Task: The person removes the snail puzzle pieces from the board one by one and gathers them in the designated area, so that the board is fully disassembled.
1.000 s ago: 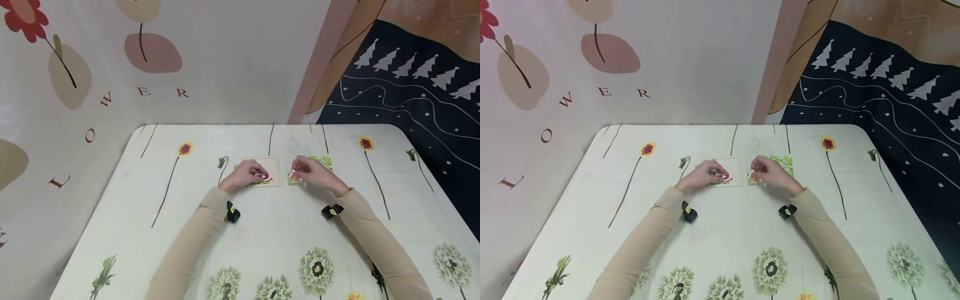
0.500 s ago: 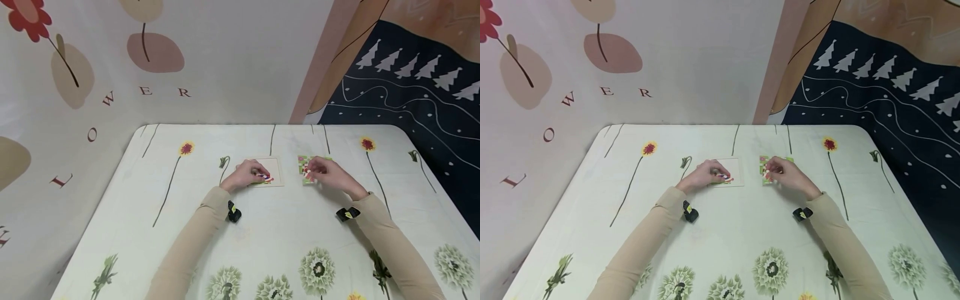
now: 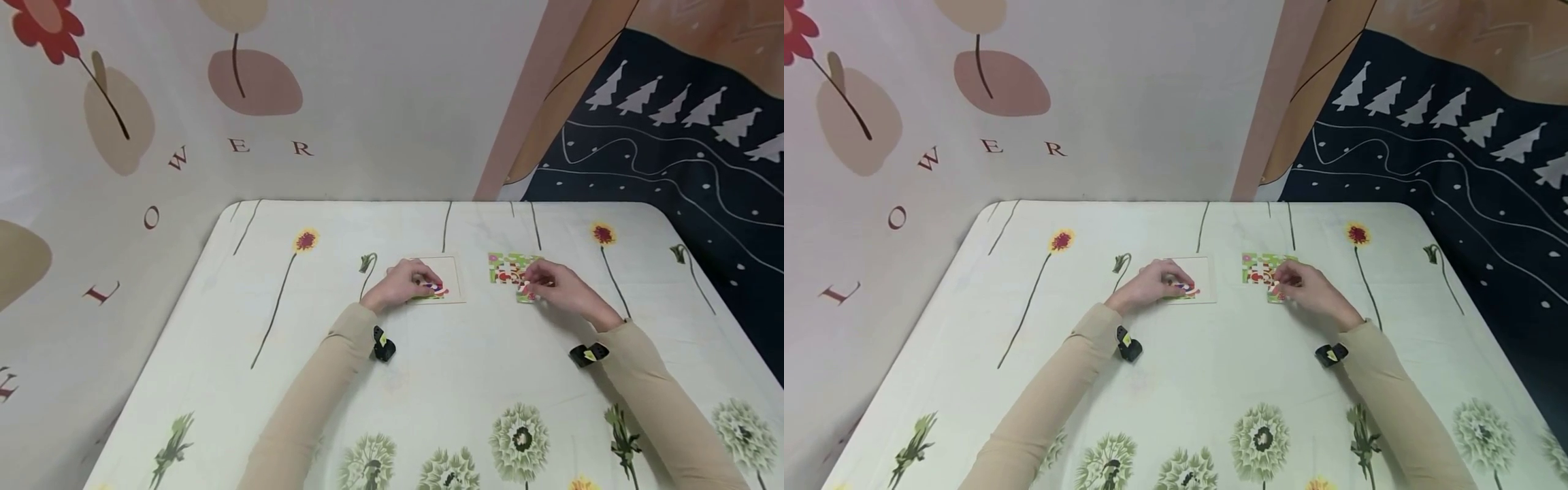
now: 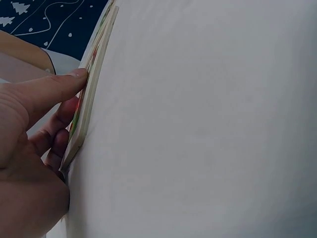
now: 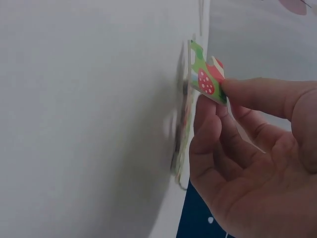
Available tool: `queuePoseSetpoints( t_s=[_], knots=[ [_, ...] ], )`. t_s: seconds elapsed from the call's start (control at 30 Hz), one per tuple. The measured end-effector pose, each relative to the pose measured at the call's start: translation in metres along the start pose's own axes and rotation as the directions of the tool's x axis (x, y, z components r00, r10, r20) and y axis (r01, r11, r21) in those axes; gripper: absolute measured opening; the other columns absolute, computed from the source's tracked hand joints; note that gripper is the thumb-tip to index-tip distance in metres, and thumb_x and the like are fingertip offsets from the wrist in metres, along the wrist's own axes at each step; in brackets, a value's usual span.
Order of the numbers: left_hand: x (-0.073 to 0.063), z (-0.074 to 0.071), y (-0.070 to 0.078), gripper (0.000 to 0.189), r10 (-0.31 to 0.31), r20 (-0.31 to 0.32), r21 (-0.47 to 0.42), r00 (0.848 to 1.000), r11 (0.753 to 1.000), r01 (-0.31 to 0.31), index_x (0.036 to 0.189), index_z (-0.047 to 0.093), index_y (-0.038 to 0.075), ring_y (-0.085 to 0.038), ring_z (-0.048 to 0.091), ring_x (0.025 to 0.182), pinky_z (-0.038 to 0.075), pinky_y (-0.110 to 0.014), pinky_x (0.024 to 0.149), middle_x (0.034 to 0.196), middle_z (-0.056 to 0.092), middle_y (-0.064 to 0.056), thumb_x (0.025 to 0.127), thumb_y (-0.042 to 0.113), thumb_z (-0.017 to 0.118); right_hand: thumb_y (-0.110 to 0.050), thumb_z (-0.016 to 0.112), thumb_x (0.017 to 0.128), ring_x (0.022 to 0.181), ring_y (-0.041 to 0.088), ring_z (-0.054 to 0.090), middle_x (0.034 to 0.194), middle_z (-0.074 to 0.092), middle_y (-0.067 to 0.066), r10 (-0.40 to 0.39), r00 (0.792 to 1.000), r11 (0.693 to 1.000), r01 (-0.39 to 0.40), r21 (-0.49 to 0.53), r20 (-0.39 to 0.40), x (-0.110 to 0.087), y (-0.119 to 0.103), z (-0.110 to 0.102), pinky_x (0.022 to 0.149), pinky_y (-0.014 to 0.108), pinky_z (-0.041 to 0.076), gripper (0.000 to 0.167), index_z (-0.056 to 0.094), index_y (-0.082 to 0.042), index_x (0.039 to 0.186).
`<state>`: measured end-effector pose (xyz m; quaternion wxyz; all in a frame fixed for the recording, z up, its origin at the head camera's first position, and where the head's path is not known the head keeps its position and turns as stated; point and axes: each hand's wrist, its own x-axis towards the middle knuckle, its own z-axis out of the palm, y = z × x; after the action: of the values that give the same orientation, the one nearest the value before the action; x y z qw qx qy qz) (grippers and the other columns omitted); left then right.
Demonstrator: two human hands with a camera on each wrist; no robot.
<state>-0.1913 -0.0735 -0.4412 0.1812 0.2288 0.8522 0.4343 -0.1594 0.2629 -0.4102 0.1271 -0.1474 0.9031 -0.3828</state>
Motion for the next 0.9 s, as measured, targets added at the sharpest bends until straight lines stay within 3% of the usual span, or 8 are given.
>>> queuePoseSetpoints(
  t_s=[0.3, 0.63, 0.9],
  knots=[
    [0.001, 0.000, 0.000, 0.022, -0.009, 0.004, 0.007, 1.000, 1.000, 0.009, 0.111, 0.075, 0.009, -0.023, 0.054, 0.120, 0.036, -0.045, 0.112, 0.117, 0.069, -0.007, 0.089, 0.009, 0.073, -0.006, 0.059, 0.097, 0.082, 0.008, 0.054, 0.099, 0.063, 0.016, 0.059, 0.998, 0.998, -0.059, -0.021, -0.028, -0.011, 0.011, -0.008, 0.069, 0.023, 0.045, 0.016, 0.059, 0.003, 0.110],
    [0.001, 0.001, -0.001, 0.021, 0.002, -0.003, 0.015, 1.000, 1.000, -0.002, 0.111, 0.076, 0.010, -0.020, 0.057, 0.112, 0.042, -0.037, 0.103, 0.117, 0.069, -0.006, 0.089, 0.012, 0.073, -0.006, 0.059, 0.097, 0.081, 0.010, 0.053, 0.098, 0.062, 0.015, 0.108, 0.994, 0.994, -0.109, -0.033, -0.008, -0.015, 0.018, -0.012, 0.069, 0.022, 0.044, 0.016, 0.059, 0.003, 0.111],
    [0.001, 0.000, -0.001, 0.022, -0.010, 0.004, 0.028, 1.000, 1.000, 0.010, 0.112, 0.075, 0.011, -0.018, 0.057, 0.110, 0.040, -0.035, 0.099, 0.117, 0.068, -0.005, 0.090, 0.012, 0.073, -0.007, 0.060, 0.097, 0.081, 0.010, 0.053, 0.098, 0.063, 0.014, 0.105, 0.994, 0.993, -0.105, -0.056, -0.012, -0.013, 0.023, -0.014, 0.069, 0.022, 0.044, 0.015, 0.061, 0.003, 0.109]
  ],
)
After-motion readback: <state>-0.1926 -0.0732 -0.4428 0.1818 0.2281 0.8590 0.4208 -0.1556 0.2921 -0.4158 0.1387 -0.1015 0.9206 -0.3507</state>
